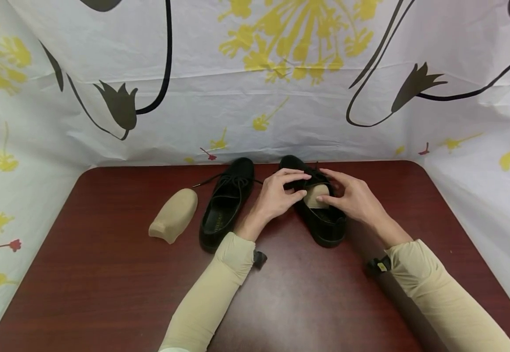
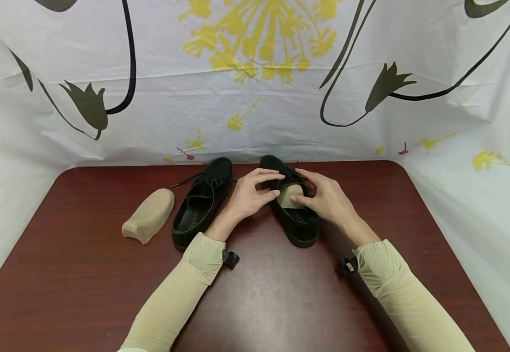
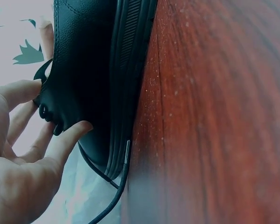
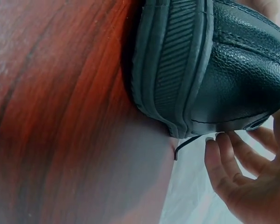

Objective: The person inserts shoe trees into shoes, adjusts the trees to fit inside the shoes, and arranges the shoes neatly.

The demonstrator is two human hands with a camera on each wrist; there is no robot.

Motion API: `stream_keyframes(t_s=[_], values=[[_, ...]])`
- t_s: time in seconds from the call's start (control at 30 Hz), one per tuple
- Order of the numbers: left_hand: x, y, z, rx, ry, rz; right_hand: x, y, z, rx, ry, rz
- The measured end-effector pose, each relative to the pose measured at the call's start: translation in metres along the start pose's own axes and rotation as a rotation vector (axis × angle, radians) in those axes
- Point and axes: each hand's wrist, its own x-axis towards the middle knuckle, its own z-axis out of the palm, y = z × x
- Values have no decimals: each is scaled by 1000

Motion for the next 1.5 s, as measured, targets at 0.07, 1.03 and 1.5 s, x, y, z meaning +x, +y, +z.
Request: stream_keyframes(t_s=[0.07,1.03,1.5], values=[[0,0,0,2,2,-6,1,1,0,8,-22,0],[0,2,4,84,30,-3,20,33,-12,297,-202,41],[0,1,9,26,102,-31,18,35,-3,413,-153,45]])
